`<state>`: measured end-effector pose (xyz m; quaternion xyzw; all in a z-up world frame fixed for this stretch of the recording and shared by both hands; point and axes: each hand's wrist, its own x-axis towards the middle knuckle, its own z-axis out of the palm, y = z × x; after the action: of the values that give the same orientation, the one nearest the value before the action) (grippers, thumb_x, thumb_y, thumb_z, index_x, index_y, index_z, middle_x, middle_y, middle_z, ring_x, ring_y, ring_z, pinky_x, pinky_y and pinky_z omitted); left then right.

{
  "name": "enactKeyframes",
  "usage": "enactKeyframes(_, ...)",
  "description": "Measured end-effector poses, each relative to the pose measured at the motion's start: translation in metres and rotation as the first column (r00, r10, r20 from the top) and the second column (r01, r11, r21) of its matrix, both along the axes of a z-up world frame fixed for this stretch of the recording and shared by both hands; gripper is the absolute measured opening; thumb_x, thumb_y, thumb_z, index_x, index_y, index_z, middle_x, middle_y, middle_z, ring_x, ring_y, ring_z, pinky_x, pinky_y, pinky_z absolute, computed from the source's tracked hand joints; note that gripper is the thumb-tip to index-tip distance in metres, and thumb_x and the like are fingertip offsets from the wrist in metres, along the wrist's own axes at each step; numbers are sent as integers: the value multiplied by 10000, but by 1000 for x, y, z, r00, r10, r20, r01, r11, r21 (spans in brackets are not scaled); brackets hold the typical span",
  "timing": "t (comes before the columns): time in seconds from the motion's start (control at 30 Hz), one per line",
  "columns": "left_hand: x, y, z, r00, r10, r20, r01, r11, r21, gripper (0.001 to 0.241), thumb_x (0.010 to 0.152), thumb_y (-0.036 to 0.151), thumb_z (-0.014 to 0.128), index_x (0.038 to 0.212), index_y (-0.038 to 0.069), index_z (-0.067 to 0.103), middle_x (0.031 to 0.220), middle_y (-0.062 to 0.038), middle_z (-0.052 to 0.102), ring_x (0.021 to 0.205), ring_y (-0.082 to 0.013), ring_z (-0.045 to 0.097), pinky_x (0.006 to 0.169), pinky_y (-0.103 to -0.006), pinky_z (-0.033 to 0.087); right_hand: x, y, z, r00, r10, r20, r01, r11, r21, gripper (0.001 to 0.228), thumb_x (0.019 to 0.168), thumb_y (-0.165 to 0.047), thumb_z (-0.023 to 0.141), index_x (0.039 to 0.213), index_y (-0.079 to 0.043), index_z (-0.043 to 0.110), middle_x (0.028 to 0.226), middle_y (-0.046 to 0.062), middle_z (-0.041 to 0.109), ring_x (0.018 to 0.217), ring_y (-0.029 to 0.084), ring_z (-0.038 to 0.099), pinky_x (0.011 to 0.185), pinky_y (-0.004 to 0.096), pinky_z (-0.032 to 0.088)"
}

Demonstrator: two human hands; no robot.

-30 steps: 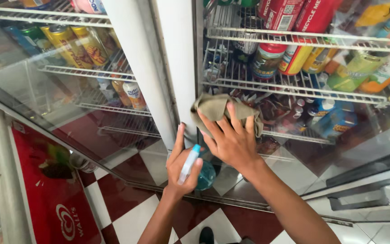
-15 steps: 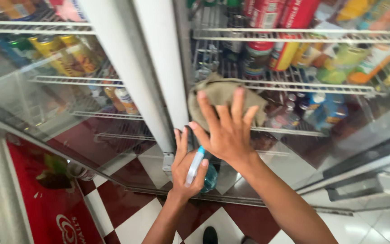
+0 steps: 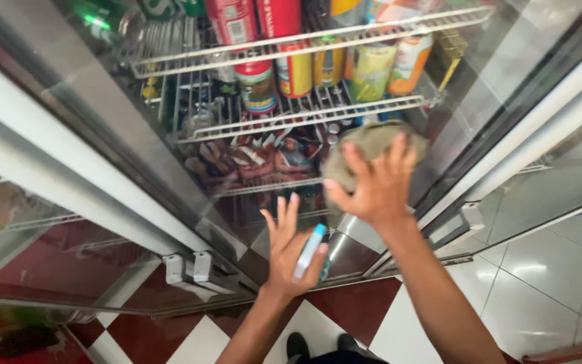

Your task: The person cleans the glass door of a refrigerator in a store using a spray bottle and a cloth.

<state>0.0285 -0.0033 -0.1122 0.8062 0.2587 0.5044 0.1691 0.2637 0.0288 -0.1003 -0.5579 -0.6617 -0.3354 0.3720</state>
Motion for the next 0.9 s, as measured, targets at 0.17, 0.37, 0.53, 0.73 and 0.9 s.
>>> enactKeyframes(0.17,45,-10,2,997,-74,15,74,997,-25,263,944,204,690,1056,-29,739,1584,-370,374,1531,-571,291,1225,-740,22,73,-31,-13,984,-94,-150,87,995,-55,940,946,-520,727,1624,-55,269,1423,255,386,1519,607,151,1227,776,71)
enactKeyframes(0.37,69,-18,-1,999,-46,-2,46,998,-46,247,945,192,692,1050,-28,732,1588,-370,369,1525,-583,286,1223,-739,47,83,-51,-33,919,-120,-376,42,977,-208,839,997,-373,641,1567,116,268,1543,388,339,1530,658,117,1278,687,116)
enactKeyframes(0.53,67,-23,-6,1000,19,12,-18,998,-60,230,923,166,706,1045,-28,720,1577,-369,376,1520,-579,299,1226,-735,67,65,-47,-37,864,-13,-504,-73,986,-152,807,1058,-312,555,1615,141,186,1654,433,118,1543,675,-28,1258,740,19)
enactKeyframes(0.73,39,-29,-9,989,145,41,-140,985,-106,255,957,166,702,1102,-43,714,1595,-366,366,1540,-549,301,1247,-703,91,22,-29,-33,945,81,-318,-121,986,-111,850,1083,-377,623,1621,125,197,1620,432,61,1479,693,-114,1187,794,-65)
enactKeyframes(0.9,-5,-37,-13,958,266,110,-236,945,-227,225,967,171,692,1076,-24,715,1640,-365,312,1565,-519,281,1266,-647,127,-40,-8,-7,971,165,-173,-191,971,-147,810,1094,-428,645,1604,106,310,1464,365,310,1458,693,-82,1132,823,-77)
